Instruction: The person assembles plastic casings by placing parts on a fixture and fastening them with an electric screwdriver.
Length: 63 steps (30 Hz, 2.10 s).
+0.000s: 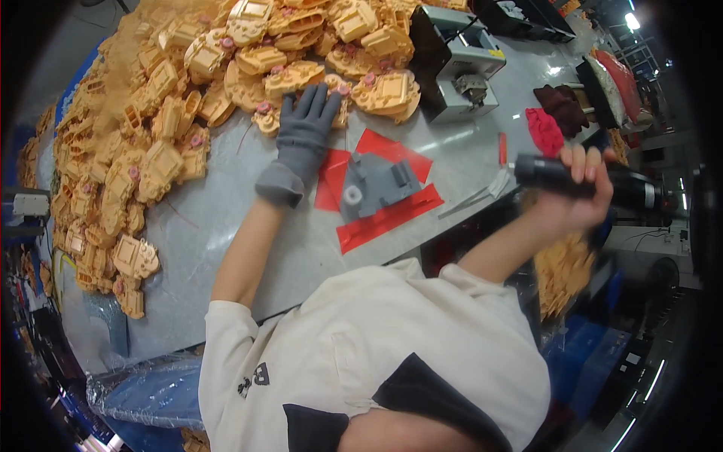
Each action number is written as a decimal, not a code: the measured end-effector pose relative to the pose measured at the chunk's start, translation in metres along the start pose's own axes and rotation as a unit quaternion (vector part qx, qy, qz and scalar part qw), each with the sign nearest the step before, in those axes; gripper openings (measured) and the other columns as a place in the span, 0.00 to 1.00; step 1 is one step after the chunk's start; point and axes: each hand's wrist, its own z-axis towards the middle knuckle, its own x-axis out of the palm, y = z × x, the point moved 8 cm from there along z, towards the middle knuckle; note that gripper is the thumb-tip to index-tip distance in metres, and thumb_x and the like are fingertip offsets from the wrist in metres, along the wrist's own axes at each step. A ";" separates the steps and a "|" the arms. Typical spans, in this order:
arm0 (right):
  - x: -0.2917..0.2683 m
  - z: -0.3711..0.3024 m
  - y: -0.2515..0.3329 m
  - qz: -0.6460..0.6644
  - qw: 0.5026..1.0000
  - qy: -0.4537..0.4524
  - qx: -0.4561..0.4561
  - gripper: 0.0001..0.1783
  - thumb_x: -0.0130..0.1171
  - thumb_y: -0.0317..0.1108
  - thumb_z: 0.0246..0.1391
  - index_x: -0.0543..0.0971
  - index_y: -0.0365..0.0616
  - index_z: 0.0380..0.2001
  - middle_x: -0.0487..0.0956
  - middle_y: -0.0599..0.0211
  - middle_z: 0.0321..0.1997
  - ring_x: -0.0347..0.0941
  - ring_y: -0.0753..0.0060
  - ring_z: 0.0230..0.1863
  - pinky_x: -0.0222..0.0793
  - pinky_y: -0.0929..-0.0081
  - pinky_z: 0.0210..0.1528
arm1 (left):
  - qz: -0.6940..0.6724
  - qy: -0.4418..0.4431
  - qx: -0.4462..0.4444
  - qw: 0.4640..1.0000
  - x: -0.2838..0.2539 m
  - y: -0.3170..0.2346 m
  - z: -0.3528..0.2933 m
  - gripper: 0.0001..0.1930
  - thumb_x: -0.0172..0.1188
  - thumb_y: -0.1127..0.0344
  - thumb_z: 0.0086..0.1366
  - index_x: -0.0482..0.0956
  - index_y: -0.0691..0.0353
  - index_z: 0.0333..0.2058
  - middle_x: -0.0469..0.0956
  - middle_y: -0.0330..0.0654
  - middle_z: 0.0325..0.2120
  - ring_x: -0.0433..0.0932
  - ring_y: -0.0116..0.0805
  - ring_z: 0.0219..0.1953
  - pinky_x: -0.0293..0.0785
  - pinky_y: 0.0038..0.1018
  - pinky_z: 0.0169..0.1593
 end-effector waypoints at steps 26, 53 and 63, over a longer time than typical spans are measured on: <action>-0.049 -0.021 -0.032 -0.029 0.993 -0.075 0.081 0.17 0.50 0.27 0.47 0.71 0.45 0.45 0.62 0.74 0.21 0.58 0.77 0.23 0.56 0.73 0.34 | -0.358 0.166 -0.032 0.918 -0.047 -0.062 0.014 0.20 0.56 0.58 0.58 0.73 0.60 0.48 0.73 0.53 0.44 0.72 0.50 0.42 0.68 0.39 0.47; -0.048 0.085 -0.108 -0.384 0.917 -0.105 -0.029 0.17 0.53 0.20 0.40 0.68 0.36 0.38 0.68 0.68 0.18 0.65 0.74 0.14 0.61 0.78 0.19 | -0.365 0.139 -0.087 0.916 -0.072 -0.072 -0.038 0.42 0.70 0.54 0.42 0.64 0.60 0.56 0.58 0.64 0.57 0.66 0.60 0.53 0.66 0.43 0.53; 0.011 -0.005 -0.084 -0.255 0.961 0.064 0.082 0.26 0.48 0.24 0.43 0.62 0.42 0.50 0.62 0.71 0.17 0.62 0.72 0.19 0.62 0.67 0.31 | -0.390 0.074 -0.069 0.915 -0.065 -0.070 -0.055 0.38 0.70 0.57 0.39 0.67 0.60 0.51 0.69 0.53 0.45 0.70 0.53 0.46 0.62 0.49 0.53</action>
